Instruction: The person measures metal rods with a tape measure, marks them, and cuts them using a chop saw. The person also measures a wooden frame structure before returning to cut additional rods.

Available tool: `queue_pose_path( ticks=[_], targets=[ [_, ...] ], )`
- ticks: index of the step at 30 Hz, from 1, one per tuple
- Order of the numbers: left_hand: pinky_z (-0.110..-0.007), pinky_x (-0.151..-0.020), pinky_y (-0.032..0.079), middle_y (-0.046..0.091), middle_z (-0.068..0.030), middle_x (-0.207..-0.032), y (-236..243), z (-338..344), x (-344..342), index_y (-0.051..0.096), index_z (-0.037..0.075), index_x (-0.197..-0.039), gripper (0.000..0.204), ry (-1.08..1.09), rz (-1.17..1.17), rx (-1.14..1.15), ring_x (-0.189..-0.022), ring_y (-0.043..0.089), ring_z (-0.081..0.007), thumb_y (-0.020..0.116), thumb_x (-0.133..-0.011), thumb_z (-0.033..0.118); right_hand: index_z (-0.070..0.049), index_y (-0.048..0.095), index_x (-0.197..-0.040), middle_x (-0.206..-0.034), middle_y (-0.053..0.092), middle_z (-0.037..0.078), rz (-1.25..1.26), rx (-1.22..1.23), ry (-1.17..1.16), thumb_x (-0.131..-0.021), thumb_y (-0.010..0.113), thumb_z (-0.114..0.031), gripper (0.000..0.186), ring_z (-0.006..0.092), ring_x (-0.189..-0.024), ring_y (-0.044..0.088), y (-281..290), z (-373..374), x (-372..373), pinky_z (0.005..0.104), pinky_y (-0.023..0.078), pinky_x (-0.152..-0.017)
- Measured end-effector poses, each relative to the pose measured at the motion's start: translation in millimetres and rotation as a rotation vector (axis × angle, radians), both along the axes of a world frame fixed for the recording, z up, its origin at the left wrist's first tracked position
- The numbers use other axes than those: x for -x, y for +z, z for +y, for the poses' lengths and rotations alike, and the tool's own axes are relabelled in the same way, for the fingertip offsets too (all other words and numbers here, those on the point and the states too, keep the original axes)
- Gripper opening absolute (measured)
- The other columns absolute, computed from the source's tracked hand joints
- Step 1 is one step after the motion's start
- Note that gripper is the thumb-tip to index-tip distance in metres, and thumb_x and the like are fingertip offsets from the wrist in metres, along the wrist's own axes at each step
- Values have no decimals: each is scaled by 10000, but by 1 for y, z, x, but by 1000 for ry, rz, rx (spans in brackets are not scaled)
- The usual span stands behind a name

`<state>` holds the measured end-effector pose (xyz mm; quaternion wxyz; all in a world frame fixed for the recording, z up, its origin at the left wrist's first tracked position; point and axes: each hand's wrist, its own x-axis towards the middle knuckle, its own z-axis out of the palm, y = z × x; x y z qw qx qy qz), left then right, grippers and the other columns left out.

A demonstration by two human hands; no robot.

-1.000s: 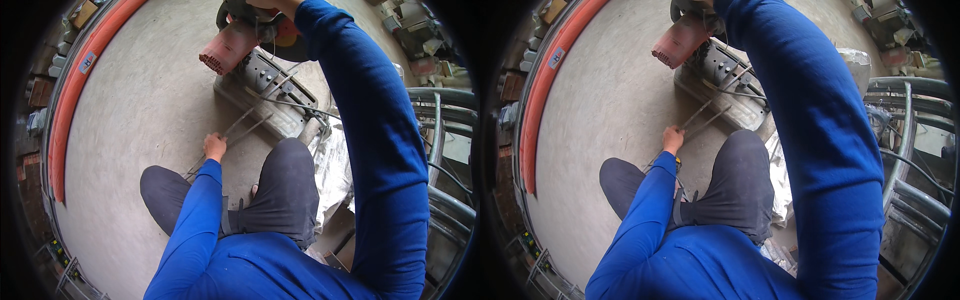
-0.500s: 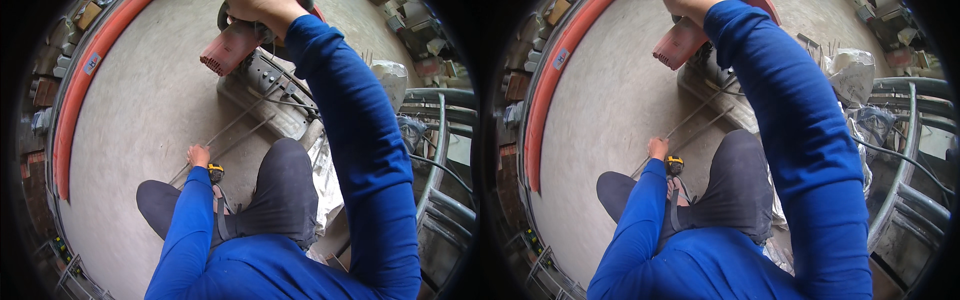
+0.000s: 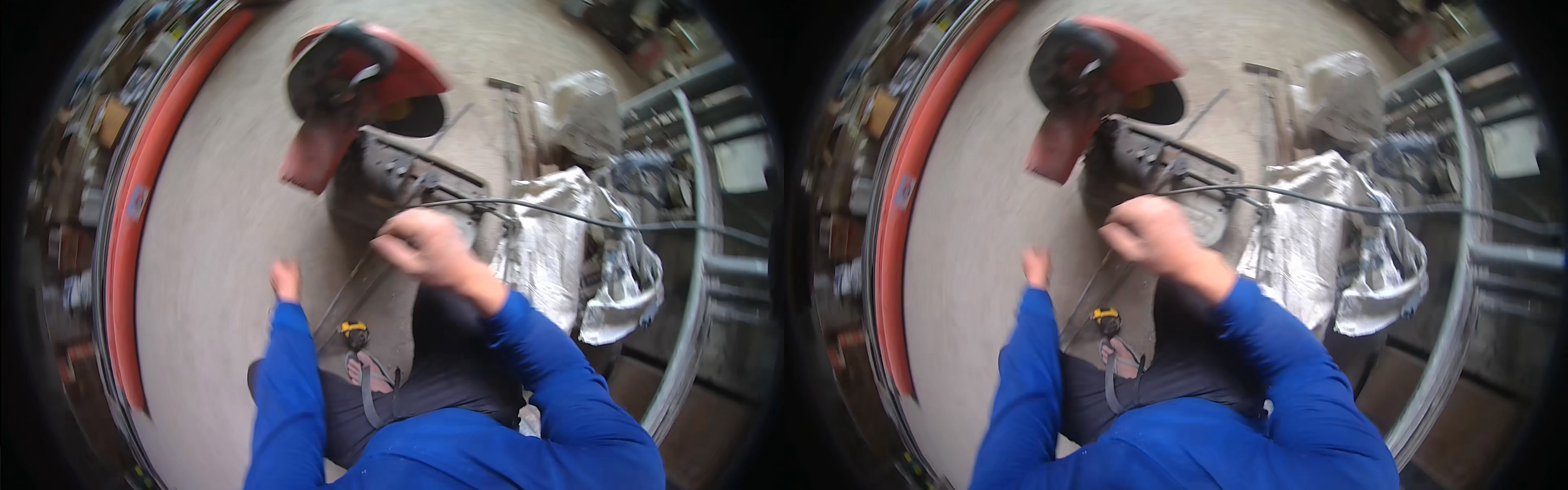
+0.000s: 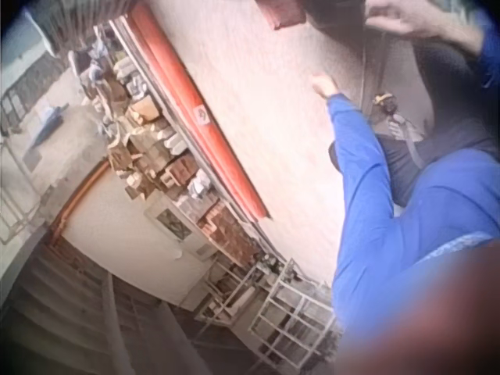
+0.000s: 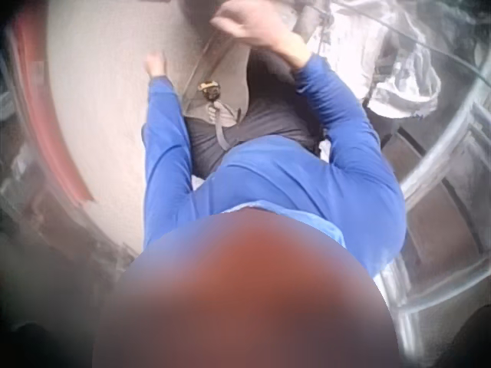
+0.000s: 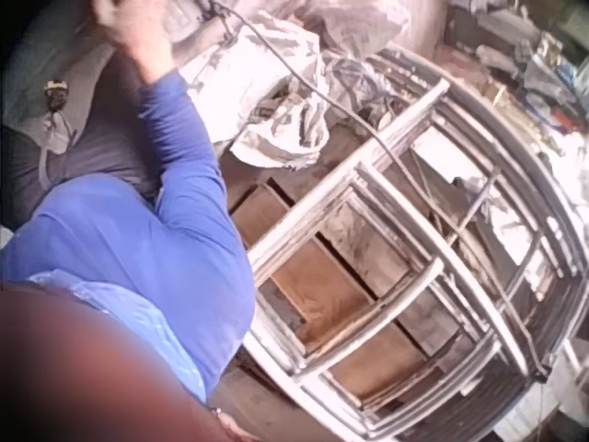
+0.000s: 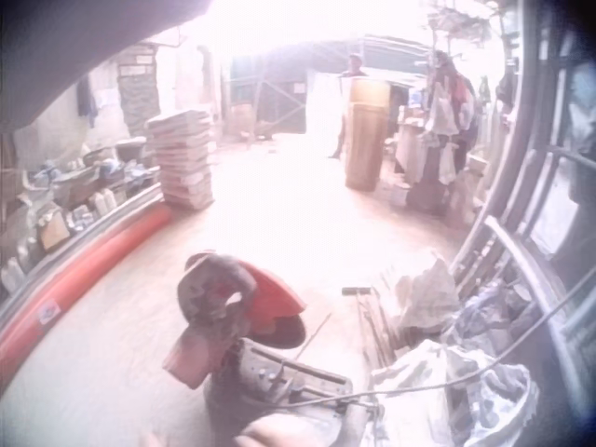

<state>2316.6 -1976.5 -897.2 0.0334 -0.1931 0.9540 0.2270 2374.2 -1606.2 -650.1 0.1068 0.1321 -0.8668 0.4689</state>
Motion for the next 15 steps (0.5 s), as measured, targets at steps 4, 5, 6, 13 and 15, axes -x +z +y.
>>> queue_pose_path(
  ticks=[4, 5, 6, 13, 15],
  targets=[
    [-376, -830, 541, 761, -152, -983, 129, -63, 125, 722, -1, -1110, 388, -125, 290, -214, -914, 699, -218, 708, -952, 353, -9, 712, -835, -752, 703, 164, -226, -60, -230, -886, 729, -231, 229, 288, -694, 703, -16, 57, -2, 378, 547, -665],
    [-352, -848, 533, 755, -131, -1002, 157, -67, 127, 718, -9, -1122, 364, -140, 373, -252, -932, 682, -193, 697, -975, 323, 4, 692, -822, -722, 675, 100, -324, -21, -224, -904, 718, -197, 218, 182, -683, 637, -20, 70, -5, 321, 499, -632],
    [-328, -867, 525, 748, -110, -1021, 184, -64, 129, 714, -17, -1134, 340, -244, 542, -307, -949, 665, -168, 686, -997, 293, 16, 673, -808, -692, 647, 35, -352, 44, -192, -922, 706, -163, 215, 76, -673, 571, -25, 85, -12, 264, 451, -599],
    [-315, -930, 490, 701, -67, -1030, 222, -55, -12, 696, -47, -1115, 272, -163, 230, -384, -992, 617, -156, 680, -1008, 203, 13, 750, -892, -848, 742, 204, -859, -248, -356, -862, 664, -246, 275, 331, -820, 733, -121, 186, -71, 436, 550, -768],
    [-320, -927, 491, 702, -69, -1031, 219, -69, -52, 697, -38, -1111, 270, -135, 102, -312, -989, 616, -154, 667, -1012, 211, 18, 743, -918, -810, 725, 176, -695, -115, -538, -892, 668, -249, 279, 259, -766, 698, -155, 208, -55, 386, 540, -732]
  ],
)
